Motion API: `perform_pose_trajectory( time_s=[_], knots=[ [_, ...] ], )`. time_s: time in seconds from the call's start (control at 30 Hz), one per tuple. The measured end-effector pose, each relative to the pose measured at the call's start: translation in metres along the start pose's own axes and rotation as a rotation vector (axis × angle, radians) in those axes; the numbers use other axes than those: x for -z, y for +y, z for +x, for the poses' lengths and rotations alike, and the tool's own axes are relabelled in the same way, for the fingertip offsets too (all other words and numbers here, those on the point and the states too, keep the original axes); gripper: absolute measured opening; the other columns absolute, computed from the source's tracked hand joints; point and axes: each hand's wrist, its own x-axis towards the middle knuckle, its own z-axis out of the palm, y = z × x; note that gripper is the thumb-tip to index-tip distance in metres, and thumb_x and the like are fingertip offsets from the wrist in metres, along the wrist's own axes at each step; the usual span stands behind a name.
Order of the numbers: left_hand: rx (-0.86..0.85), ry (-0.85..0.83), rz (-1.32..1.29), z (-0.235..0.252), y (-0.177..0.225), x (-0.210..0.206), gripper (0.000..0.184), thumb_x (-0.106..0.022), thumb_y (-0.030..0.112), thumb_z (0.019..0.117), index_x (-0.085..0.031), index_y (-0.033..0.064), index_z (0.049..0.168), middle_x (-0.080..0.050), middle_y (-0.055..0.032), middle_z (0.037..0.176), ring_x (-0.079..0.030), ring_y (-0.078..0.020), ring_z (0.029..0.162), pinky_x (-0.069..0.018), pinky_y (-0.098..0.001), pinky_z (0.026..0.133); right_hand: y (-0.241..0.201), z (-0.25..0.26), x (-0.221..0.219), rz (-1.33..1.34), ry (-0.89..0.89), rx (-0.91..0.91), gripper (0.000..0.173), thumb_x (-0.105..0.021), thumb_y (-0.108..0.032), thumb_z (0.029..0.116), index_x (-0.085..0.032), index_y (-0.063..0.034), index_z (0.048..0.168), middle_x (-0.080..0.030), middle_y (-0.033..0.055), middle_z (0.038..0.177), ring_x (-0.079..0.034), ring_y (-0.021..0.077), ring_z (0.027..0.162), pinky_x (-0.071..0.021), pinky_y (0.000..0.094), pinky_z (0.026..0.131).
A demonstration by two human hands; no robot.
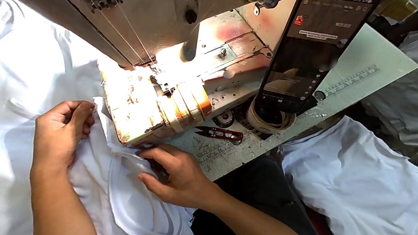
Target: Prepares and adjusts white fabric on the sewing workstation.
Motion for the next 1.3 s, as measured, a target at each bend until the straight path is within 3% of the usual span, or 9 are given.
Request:
perform_pose_trajectory(
  time_s=[1.3],
  knots=[
    [0.002, -0.001, -0.004, -0.0005, 0.0006, 0.0000, 0.016, -0.057, 0.025, 0.1042, -0.064, 0.0112, 0.104, -0.057, 0.0117, 0.072, -0.052, 0.0058, 0.056, -0.0459, -0.0126, 0.053, -0.0005, 0.0001, -0.0001, -0.007, -0.004, -0.014, 0.028, -0.069, -0.014, 0.0923, -0.070, 0.0033, 0.115, -0.070, 0.0156, 0.097, -0.068, 0.0221, 0.083, -0.0571, 0.0377, 0.072]
  ],
)
